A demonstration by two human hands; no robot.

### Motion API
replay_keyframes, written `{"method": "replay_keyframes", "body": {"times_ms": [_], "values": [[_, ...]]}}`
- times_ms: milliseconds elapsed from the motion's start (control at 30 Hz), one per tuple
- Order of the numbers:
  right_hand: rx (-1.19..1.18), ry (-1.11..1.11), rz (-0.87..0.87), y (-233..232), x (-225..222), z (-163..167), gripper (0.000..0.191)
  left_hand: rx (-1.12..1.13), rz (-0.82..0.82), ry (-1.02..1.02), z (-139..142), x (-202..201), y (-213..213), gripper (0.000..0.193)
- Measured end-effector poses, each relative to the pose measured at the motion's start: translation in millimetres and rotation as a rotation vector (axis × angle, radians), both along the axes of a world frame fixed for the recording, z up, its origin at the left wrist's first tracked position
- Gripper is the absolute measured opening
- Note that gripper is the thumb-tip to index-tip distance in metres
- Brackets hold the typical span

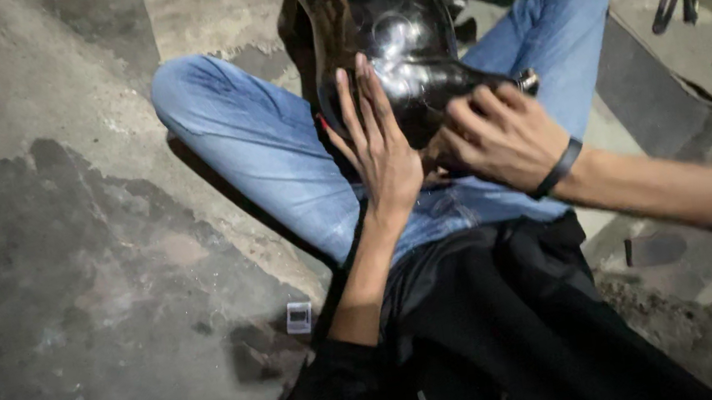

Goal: The person sits cross-legged on the floor with a dark metal bull figurine on their lap and works its surface with a small hand tool, scraping and smoothing the body, turning the figurine over to reach different sides, and rubbing the surface by hand between passes.

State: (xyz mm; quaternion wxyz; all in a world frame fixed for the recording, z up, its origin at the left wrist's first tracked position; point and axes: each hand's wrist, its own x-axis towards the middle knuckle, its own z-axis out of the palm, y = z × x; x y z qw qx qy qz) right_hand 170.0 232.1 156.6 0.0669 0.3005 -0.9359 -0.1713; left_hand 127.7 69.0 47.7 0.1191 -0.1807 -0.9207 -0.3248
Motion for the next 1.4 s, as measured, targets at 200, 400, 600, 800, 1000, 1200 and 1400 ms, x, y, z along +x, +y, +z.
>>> {"method": "replay_keyframes", "body": {"times_ms": [200, 400, 600, 800, 1000, 1200, 1400], "values": [[-0.202, -0.256, -0.312, -5.2, -18.4, 17.9, 0.024, 0.117, -0.033, 0.062, 4.3, -2.8, 0.7, 0.111], [-0.404, -0.229, -0.49, -9.7, -21.7, 23.3, 0.037, 0.046, -0.016, 0.03, 3.1, -5.3, 6.5, 0.114], [-0.496, -0.169, -0.512, 0.7, -4.7, 3.8, 0.042, 0.006, -0.02, 0.038, 9.3, -8.5, 13.9, 0.108], [-0.486, -0.28, -0.343, 47.0, -12.4, -6.2, 0.047, 0.05, -0.081, 0.002, 13.6, -8.5, 16.5, 0.126], [-0.374, -0.402, -0.182, 73.6, -47.0, 3.3, 0.053, 0.003, -0.123, -0.005, 12.6, -10.8, 13.6, 0.129], [-0.102, -0.576, 0.004, 80.5, -101.4, 9.0, 0.059, 0.005, -0.082, 0.029, 10.8, -9.7, 18.6, 0.127], [0.167, -0.602, 0.243, 70.2, -164.3, -14.6, 0.009, -0.001, -0.066, 0.051, 10.4, -9.3, 14.7, 0.126]]}}
